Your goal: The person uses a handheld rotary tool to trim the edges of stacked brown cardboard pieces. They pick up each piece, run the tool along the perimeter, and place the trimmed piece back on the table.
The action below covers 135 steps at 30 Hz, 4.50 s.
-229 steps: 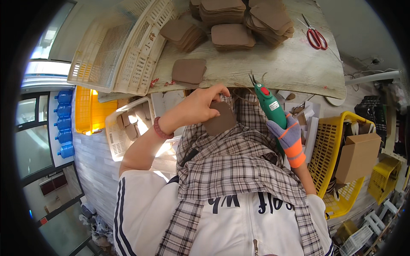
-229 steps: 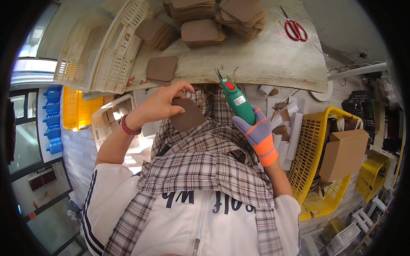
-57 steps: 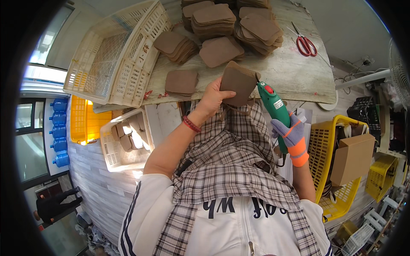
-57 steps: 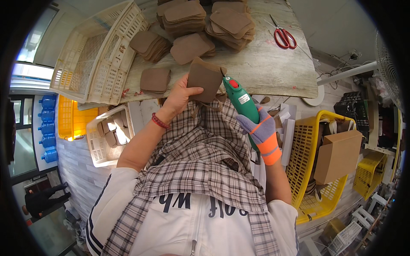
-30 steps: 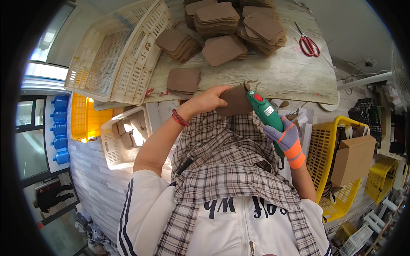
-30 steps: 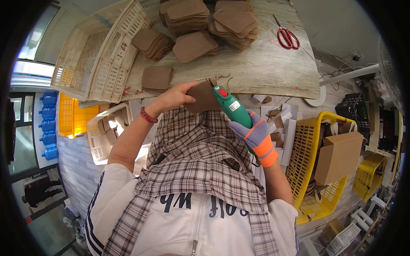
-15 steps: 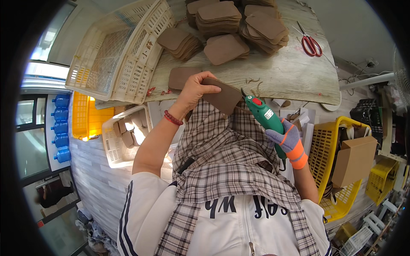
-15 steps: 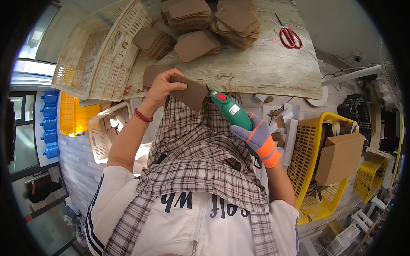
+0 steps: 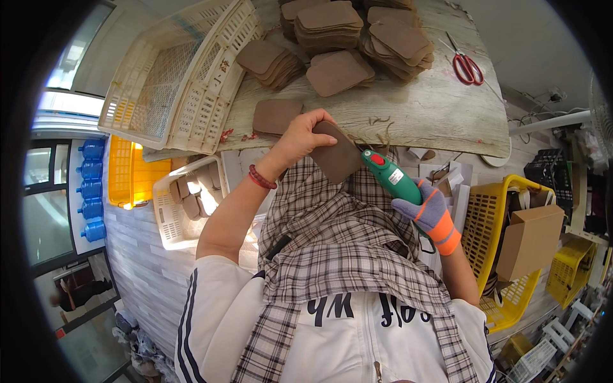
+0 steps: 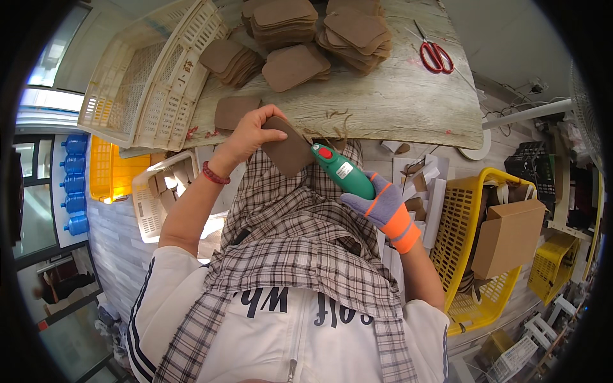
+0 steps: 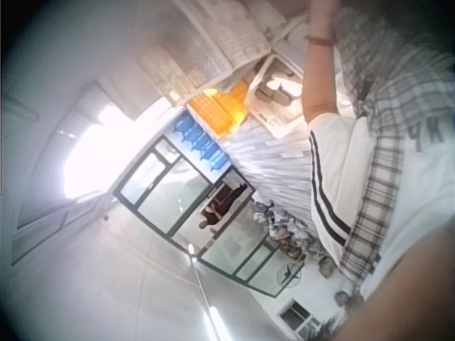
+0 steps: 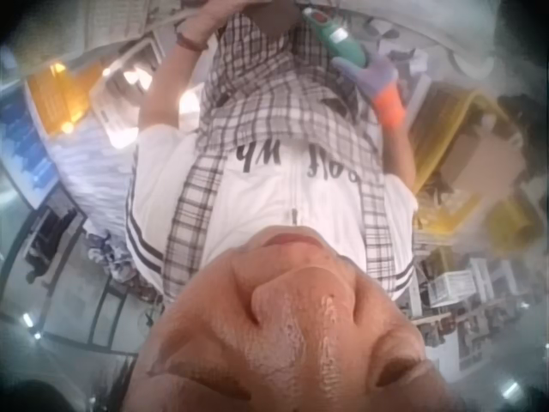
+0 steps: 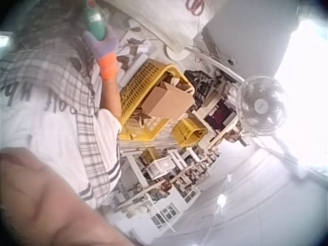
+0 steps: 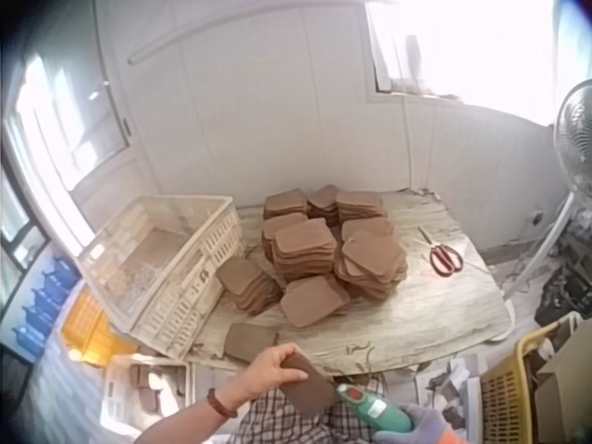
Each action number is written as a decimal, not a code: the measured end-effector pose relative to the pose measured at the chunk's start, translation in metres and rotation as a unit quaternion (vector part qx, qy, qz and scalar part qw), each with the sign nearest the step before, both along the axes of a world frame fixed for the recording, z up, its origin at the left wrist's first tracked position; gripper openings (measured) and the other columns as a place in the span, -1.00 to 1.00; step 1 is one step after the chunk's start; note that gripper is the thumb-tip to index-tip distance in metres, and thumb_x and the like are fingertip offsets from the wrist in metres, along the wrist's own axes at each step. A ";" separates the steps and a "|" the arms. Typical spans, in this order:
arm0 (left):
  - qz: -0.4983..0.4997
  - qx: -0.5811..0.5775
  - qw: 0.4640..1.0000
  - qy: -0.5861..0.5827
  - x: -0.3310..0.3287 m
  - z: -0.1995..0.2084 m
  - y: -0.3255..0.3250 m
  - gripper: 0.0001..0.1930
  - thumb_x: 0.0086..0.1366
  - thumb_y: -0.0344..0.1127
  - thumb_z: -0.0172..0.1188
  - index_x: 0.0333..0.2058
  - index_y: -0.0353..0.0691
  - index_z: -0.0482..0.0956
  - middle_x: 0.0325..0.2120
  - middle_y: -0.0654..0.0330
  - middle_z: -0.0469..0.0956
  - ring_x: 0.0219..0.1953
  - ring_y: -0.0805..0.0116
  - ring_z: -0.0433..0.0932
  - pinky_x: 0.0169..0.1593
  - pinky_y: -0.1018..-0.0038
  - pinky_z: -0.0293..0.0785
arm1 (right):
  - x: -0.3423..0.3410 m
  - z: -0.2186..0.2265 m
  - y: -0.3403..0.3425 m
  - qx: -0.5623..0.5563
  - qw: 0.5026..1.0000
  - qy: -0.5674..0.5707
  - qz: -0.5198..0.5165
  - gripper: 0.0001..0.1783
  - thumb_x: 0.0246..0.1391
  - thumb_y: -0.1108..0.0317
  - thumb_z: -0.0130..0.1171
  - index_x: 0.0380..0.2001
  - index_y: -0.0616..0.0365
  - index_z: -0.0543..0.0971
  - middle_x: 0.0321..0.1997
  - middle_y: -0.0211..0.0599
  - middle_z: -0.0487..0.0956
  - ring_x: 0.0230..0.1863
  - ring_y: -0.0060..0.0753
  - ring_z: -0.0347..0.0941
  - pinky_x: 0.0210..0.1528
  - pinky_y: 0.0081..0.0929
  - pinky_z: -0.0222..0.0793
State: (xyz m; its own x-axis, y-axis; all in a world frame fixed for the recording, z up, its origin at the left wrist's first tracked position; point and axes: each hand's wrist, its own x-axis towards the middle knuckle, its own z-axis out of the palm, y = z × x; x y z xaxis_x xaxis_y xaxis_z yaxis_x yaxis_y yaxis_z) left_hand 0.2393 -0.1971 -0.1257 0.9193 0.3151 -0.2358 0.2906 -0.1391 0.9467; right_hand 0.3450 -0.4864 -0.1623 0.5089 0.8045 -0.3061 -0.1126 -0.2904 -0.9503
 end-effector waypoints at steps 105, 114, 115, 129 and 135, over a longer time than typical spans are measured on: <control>0.235 -0.438 0.829 -0.255 0.045 -0.044 -0.075 -0.60 0.11 -0.67 0.10 -0.05 -0.27 0.35 -0.10 0.13 0.46 -0.05 0.25 0.46 0.08 0.35 0.41 | 0.002 0.002 0.020 0.076 0.979 0.085 -0.167 -0.61 -0.07 0.33 0.32 -0.22 0.30 0.45 -0.51 -0.38 0.53 -0.62 -0.68 0.39 -0.63 -0.71 0.29; 0.207 -0.400 0.868 -0.210 0.035 -0.056 -0.081 -0.61 0.13 -0.67 0.05 -0.04 -0.29 0.36 -0.10 0.12 0.48 -0.07 0.23 0.49 0.03 0.30 0.48 | 0.009 0.004 0.020 0.086 0.977 0.085 -0.176 -0.60 -0.06 0.34 0.31 -0.17 0.29 0.45 -0.51 -0.40 0.53 -0.61 -0.68 0.40 -0.62 -0.72 0.29; 0.204 -0.397 0.871 -0.205 0.033 -0.056 -0.081 -0.61 0.13 -0.68 0.05 -0.04 -0.29 0.36 -0.10 0.12 0.48 -0.07 0.24 0.50 0.03 0.31 0.48 | 0.010 0.006 0.020 0.089 0.976 0.087 -0.178 -0.59 -0.06 0.34 0.31 -0.16 0.29 0.45 -0.51 -0.41 0.53 -0.61 -0.68 0.40 -0.61 -0.73 0.29; 0.064 -0.131 0.988 -0.048 0.005 -0.017 -0.030 -0.44 0.04 -0.66 0.13 0.09 -0.32 0.34 -0.12 0.20 0.52 -0.12 0.45 0.50 -0.02 0.53 0.42 | 0.016 0.004 -0.015 -0.001 0.997 0.020 -0.075 -0.53 -0.12 0.25 0.37 -0.19 0.28 0.45 -0.52 -0.41 0.52 -0.59 -0.68 0.39 -0.55 -0.70 0.33; 0.001 -0.092 0.995 0.034 0.000 -0.015 -0.020 -0.45 0.00 -0.64 0.16 0.05 -0.33 0.39 -0.18 0.24 0.54 -0.19 0.49 0.50 -0.09 0.58 0.44 | 0.011 0.003 -0.017 -0.007 0.999 0.004 -0.047 -0.47 -0.15 0.22 0.40 -0.15 0.31 0.46 -0.50 -0.39 0.54 -0.55 -0.70 0.40 -0.51 -0.70 0.35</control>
